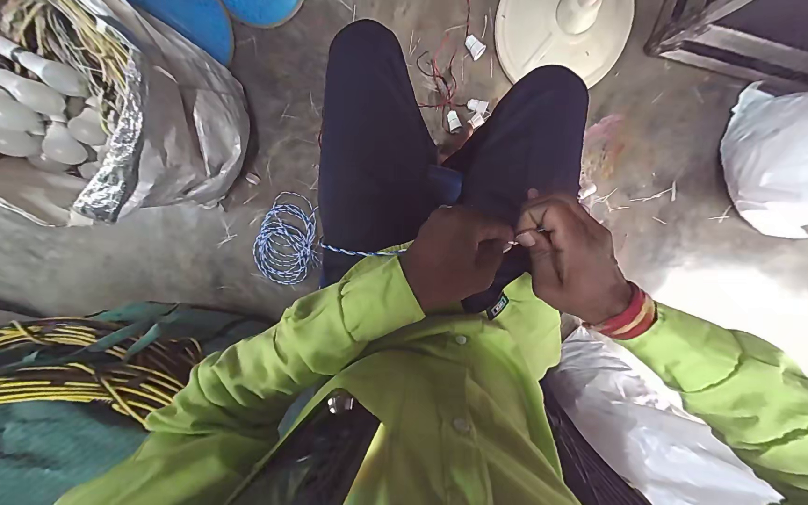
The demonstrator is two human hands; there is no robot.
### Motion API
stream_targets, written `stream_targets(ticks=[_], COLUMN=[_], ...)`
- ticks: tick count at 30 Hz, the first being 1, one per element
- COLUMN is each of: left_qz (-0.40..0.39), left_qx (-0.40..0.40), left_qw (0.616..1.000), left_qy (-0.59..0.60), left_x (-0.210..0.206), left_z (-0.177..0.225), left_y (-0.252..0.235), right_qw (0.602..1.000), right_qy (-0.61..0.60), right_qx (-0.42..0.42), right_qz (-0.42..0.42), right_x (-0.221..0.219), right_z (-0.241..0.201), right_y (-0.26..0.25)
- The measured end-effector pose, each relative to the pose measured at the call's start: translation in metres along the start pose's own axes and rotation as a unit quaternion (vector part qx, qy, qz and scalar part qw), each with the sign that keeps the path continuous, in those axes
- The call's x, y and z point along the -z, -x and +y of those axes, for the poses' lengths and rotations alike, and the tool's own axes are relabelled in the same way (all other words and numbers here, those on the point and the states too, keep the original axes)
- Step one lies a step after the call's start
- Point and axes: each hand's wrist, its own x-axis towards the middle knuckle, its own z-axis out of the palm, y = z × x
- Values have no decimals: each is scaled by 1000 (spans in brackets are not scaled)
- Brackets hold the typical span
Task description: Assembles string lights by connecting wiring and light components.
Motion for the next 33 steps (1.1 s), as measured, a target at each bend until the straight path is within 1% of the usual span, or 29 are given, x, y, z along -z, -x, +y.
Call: stream_targets(ticks=[4,6,9,12,15,16,18,20,22,25,27,28,29,30,31,33], left_qz=[15,41,73,72,68,67,77,93,108,108,114,112,109,108,104,96], left_qx=[-41,-88,-174,-235,-282,-293,-303,-286,-245,-155,-118,-106,-98,-92,-87,-82], left_qw=[997,990,966,946,930,926,921,929,945,972,981,983,984,985,985,987], left_qy=[-59,-102,-176,-213,-225,-230,-232,-216,-188,-139,-105,-97,-97,-100,-105,-105], left_x=[-4,-8,-13,-11,-9,-9,-11,-10,-6,1,4,5,6,7,7,7], left_z=[-2,-8,-21,-26,-27,-27,-28,-29,-27,-24,-25,-25,-26,-26,-25,-23], left_y=[2,3,4,5,6,7,8,7,1,-4,-5,-4,-3,-3,-2,1], right_qw=[989,973,940,897,833,815,799,804,842,926,966,979,985,986,984,978], right_qy=[-29,-62,-123,-200,-281,-300,-319,-316,-305,-247,-191,-153,-118,-96,-89,-112], right_qx=[-136,-211,-299,-364,-422,-428,-423,-424,-392,-271,-173,-125,-94,-83,-81,-91], right_qz=[-50,-75,-113,-150,-224,-251,-285,-273,-211,-87,1,45,79,106,129,149], right_x=[4,6,11,19,28,30,28,26,30,30,21,14,8,2,-2,-8], right_z=[-9,-12,-15,-19,-15,-12,-6,-4,-3,0,2,4,4,2,1,-1], right_y=[-1,-3,-8,-19,-39,-44,-48,-52,-51,-32,-17,-12,-7,-4,-2,0])
